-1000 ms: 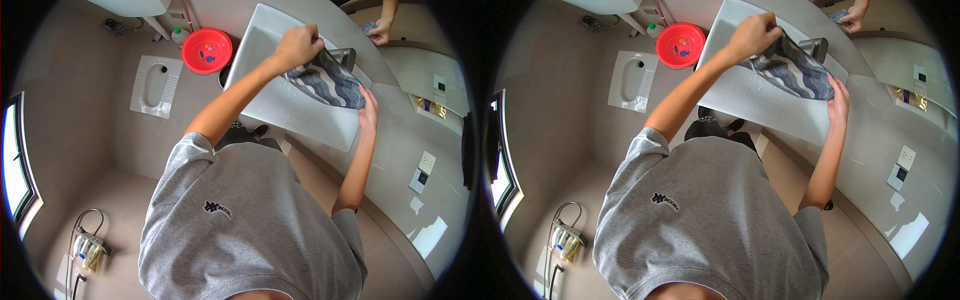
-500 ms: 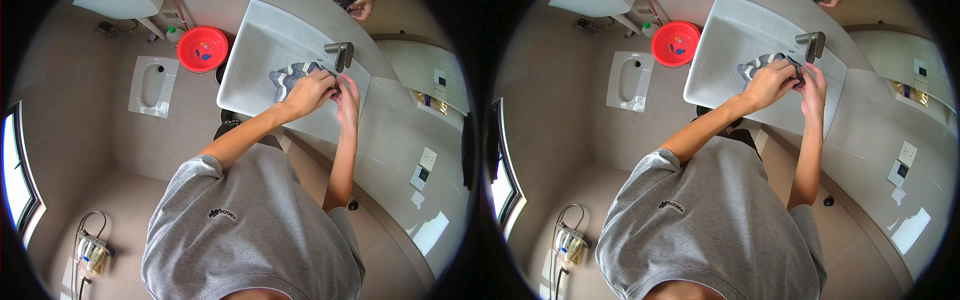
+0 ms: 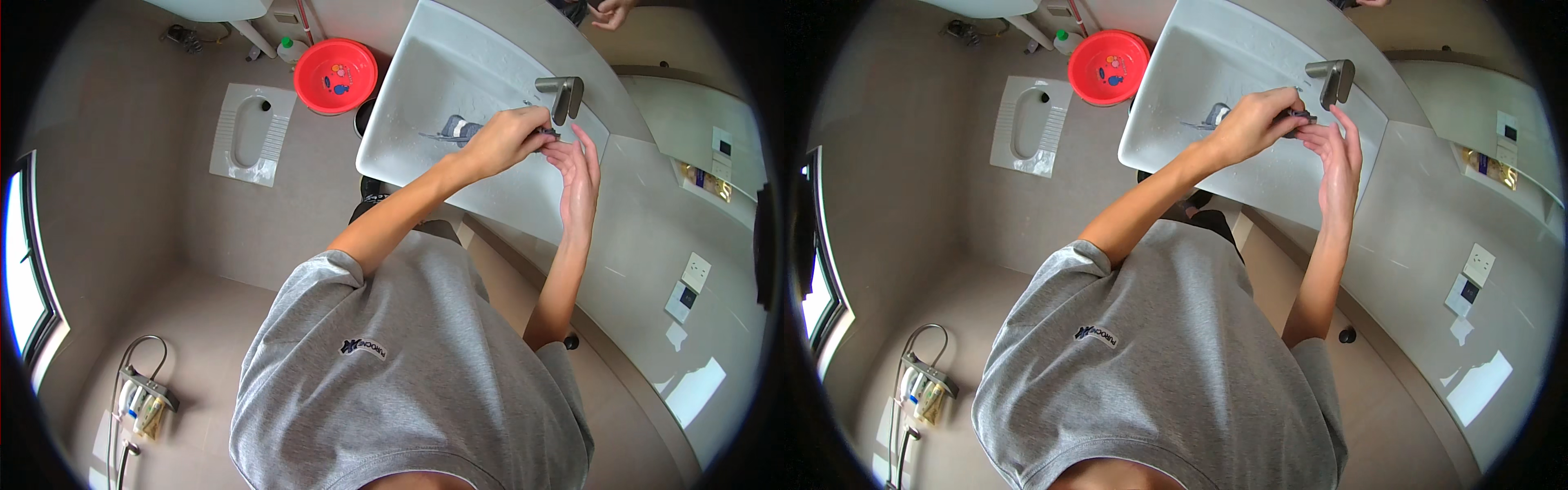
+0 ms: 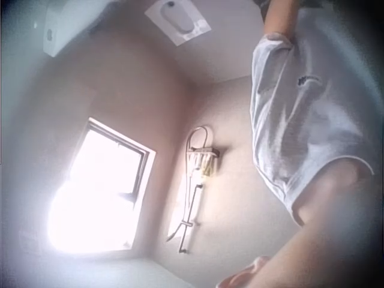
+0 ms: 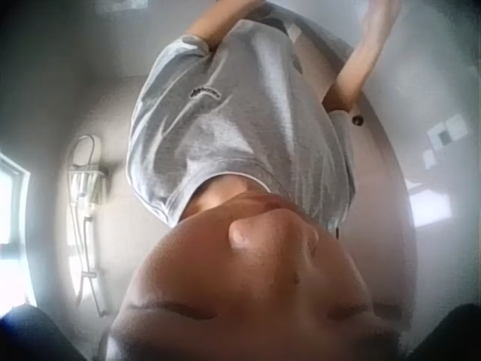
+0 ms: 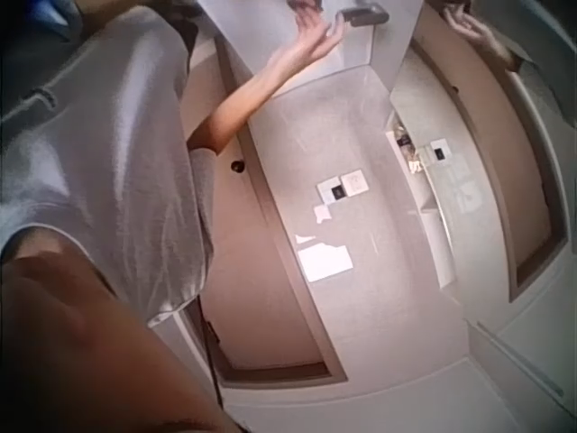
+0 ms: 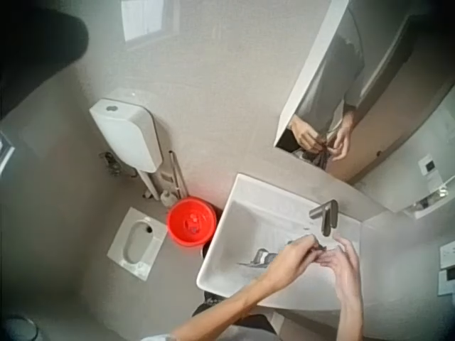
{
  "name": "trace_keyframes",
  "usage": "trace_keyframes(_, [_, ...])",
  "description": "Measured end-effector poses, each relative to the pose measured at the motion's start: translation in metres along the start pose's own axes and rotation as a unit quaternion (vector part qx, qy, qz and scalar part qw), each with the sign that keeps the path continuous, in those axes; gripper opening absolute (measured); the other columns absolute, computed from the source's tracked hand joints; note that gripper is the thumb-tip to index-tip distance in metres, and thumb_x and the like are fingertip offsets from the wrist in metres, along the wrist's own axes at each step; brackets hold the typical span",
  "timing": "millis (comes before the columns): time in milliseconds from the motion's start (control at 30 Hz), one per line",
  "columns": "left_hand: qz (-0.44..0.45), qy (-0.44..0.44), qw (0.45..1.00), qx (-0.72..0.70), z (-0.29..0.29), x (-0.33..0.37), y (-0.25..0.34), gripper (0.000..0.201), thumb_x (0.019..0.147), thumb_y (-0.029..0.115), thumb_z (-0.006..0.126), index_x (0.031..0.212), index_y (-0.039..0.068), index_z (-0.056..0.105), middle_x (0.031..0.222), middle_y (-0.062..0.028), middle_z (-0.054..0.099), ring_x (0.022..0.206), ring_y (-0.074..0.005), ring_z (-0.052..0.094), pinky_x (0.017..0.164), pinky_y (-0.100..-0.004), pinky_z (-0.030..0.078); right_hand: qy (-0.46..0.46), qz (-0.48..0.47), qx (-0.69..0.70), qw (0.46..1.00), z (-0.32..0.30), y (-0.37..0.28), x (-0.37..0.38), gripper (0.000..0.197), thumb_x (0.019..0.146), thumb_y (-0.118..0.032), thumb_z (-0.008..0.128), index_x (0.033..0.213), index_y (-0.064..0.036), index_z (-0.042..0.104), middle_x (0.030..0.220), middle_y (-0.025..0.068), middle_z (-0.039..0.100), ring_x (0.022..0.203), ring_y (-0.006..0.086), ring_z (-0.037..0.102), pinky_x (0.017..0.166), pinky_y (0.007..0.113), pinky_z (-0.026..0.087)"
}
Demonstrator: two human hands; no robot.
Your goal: Clean the bathroom skylight window using a cloth.
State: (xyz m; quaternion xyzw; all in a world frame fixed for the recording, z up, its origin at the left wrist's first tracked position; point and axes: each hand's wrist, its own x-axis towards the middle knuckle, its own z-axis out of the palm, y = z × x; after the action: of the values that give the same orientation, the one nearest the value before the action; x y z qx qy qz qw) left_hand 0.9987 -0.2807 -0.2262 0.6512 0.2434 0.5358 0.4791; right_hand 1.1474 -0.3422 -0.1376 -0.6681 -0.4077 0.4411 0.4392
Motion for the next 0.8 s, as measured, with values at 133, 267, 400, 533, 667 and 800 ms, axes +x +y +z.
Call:
trace_keyframes(133, [-0.041,-0.002,0.998,-0.046,0.005,0.011,0.01,0.013,0.094,0.01,0.066,0.096,0.001,0.058,0.08,-0.015,0.07,0.073,-0.0354,0.069,0.065,-0.0419,0.052,0.034,-0.073,-0.015,0.997,-0.014,0.024,0.0,0.05,0.101,-0.009,0.055,0.148,-0.0022,0.039,0.123,0.0156,0.063,0.119,0.0219,0.06,0.106,0.041,0.043])
trace_keyframes(267, [-0.017,-0.073,0.996,-0.045,0.012,0.023,0.032,0.014,0.095,0.016,0.066,0.097,0.004,0.058,0.078,-0.0138,0.069,0.071,-0.0337,0.067,0.063,-0.0415,0.051,-0.048,-0.077,-0.187,0.978,-0.033,0.067,0.007,0.068,0.09,-0.012,0.07,0.147,0.0021,0.038,0.142,0.0156,0.051,0.135,0.0254,0.047,0.111,0.041,0.038])
trace_keyframes(400, [-0.008,-0.112,0.992,-0.053,0.008,0.03,0.042,0.015,0.095,0.018,0.066,0.098,0.005,0.058,0.075,-0.013,0.068,0.071,-0.0328,0.067,0.063,-0.0407,0.05,-0.101,0.023,-0.204,0.973,-0.045,0.083,0.017,0.078,0.084,-0.015,0.078,0.148,0.0021,0.037,0.143,0.0123,0.05,0.136,0.024,0.046,0.112,0.036,0.037])
trace_keyframes(533, [-0.004,-0.108,0.993,-0.052,0.001,0.034,0.041,0.016,0.096,0.019,0.066,0.099,0.005,0.058,0.076,-0.0131,0.068,0.071,-0.033,0.067,0.063,-0.0408,0.05,-0.144,0.077,-0.162,0.973,-0.054,0.08,0.014,0.079,0.083,-0.016,0.08,0.147,0.0022,0.039,0.136,0.0098,0.055,0.128,0.0202,0.052,0.109,0.034,0.039])
trace_keyframes(667, [0.014,-0.063,0.997,-0.04,-0.006,0.035,0.035,0.016,0.096,0.018,0.066,0.1,0.005,0.058,0.079,-0.0142,0.068,0.073,-0.0348,0.066,0.064,-0.0422,0.049,-0.138,0.052,-0.102,0.984,-0.056,0.087,0.007,0.078,0.085,-0.013,0.079,0.149,0.002,0.037,0.137,0.0082,0.054,0.128,0.0177,0.051,0.108,0.033,0.04])
trace_keyframes(800, [0.007,-0.05,0.999,-0.02,-0.014,0.033,0.036,0.016,0.095,0.018,0.066,0.1,0.005,0.058,0.081,-0.0149,0.068,0.075,-0.0359,0.066,0.066,-0.0431,0.049,0.005,-0.041,-0.087,0.995,-0.046,0.082,0.003,0.031,0.091,-0.006,0.072,0.119,0.0027,0.064,0.11,0.0068,0.068,0.102,0.0145,0.062,0.095,0.03,0.047])
